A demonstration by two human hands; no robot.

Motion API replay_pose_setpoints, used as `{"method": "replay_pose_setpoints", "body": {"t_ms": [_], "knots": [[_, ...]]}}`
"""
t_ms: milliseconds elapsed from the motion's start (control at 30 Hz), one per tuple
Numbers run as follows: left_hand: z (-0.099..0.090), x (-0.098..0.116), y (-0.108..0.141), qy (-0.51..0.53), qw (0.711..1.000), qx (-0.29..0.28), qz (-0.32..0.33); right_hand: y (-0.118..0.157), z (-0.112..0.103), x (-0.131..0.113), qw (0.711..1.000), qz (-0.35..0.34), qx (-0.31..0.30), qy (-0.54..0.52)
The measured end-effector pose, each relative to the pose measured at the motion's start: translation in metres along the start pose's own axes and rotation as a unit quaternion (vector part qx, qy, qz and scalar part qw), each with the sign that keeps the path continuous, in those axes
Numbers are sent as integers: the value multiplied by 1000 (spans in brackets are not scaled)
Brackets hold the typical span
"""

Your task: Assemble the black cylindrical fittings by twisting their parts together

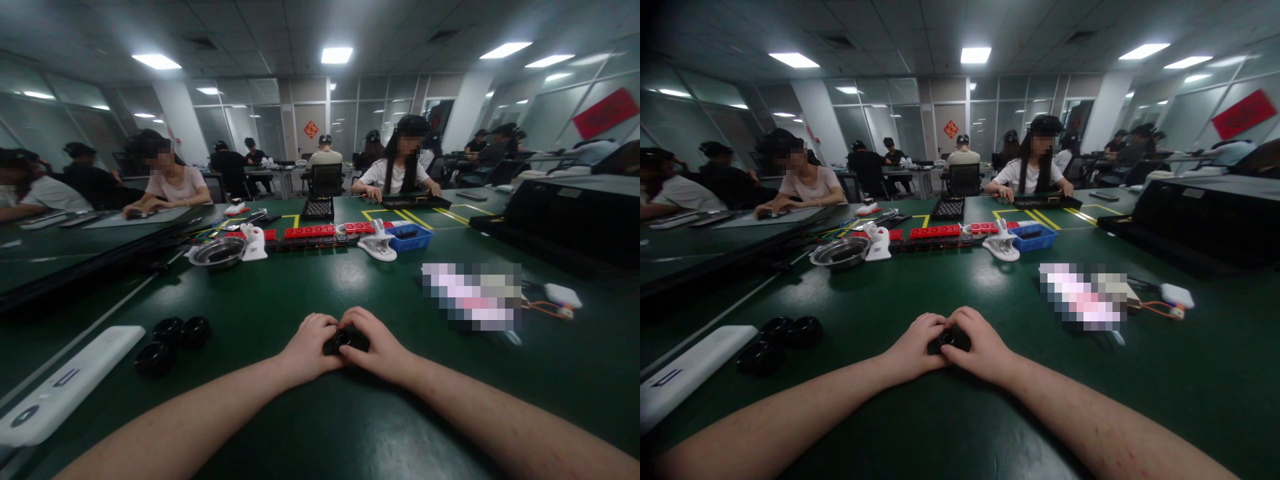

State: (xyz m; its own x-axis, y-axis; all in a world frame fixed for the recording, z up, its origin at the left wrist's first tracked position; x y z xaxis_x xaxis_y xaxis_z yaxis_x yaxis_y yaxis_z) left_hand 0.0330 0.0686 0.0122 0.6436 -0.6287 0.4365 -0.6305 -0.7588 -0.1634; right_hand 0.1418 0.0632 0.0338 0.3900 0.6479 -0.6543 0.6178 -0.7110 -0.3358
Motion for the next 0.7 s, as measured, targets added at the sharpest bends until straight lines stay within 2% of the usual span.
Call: {"method": "replay_pose_setpoints", "body": {"t_ms": [133,333,567,700], "knots": [[1,-1,0,1,1000,4,-3,0,3,-6,998,-46,-30,-31],[-2,2,0,0,1000,4,4,2,-1,6,999,30,24,8],[-1,1,0,7,1000,6,-3,2,1,-7,998,-52,-27,-22],[-1,1,0,12,1000,8,3,2,1,0,1000,-16,2,-13]]}}
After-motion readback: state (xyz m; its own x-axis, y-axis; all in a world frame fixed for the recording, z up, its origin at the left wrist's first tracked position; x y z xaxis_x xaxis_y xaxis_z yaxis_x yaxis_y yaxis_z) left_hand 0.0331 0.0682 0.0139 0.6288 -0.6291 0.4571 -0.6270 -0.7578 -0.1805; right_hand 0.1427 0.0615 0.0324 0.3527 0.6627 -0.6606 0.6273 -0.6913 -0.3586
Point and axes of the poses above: each hand's wrist, its own y-axis away from the middle knuckle, its own z-axis out of the palm, x = y × z, the point moved 6 cm from there along -y, towards the middle knuckle, and after that the axes turned 4 degrees about -x, right-handed, at the moved point
